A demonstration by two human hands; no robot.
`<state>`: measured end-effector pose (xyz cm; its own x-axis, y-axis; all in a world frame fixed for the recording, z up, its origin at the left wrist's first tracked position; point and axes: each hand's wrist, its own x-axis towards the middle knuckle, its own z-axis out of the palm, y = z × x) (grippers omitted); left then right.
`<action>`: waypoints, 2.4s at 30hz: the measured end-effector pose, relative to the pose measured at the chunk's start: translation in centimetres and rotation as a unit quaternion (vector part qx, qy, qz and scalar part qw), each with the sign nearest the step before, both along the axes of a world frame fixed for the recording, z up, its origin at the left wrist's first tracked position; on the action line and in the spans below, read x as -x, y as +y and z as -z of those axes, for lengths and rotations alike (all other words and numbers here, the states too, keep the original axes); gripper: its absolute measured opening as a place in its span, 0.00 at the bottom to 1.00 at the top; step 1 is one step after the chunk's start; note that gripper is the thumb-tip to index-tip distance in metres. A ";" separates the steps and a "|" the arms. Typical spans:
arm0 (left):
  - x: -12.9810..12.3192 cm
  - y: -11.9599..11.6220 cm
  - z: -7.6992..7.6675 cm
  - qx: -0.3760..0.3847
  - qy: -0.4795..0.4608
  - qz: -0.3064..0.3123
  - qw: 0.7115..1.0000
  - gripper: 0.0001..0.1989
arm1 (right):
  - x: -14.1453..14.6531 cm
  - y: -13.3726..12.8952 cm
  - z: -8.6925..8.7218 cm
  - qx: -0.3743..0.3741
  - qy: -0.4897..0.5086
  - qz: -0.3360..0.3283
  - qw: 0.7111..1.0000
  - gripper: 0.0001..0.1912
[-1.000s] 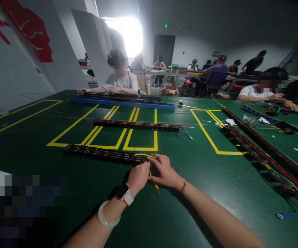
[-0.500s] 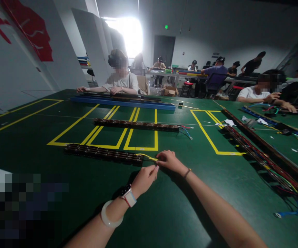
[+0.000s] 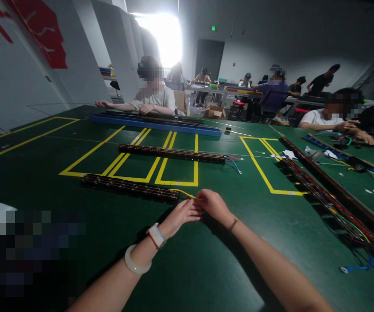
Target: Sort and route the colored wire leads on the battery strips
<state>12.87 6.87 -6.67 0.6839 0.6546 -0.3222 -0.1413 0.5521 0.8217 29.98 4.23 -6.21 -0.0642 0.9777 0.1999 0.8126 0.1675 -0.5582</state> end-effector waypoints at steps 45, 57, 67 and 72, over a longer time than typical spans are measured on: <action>-0.2 0.1 0.1 -0.024 -0.026 -0.026 0.999 0.07 | -2.7 -0.3 2.0 -0.122 -0.254 -0.016 0.959 0.12; 0.9 1.3 -0.6 -0.292 0.224 -0.027 0.929 0.16 | -2.9 -0.9 2.5 -0.102 -0.141 0.004 0.985 0.12; 1.2 0.9 -0.2 -0.479 0.331 -0.055 0.811 0.14 | -3.0 -0.8 2.4 -0.100 -0.136 0.003 0.986 0.12; 1.2 1.2 0.1 -0.485 0.281 -0.073 0.825 0.11 | -3.0 -0.8 2.6 -0.096 -0.133 0.002 0.987 0.12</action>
<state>11.69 8.02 -6.75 0.4962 0.8528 0.1628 0.4054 -0.3933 0.8252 32.94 3.40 -8.84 -0.1347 0.9241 0.3577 0.9268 0.2452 -0.2844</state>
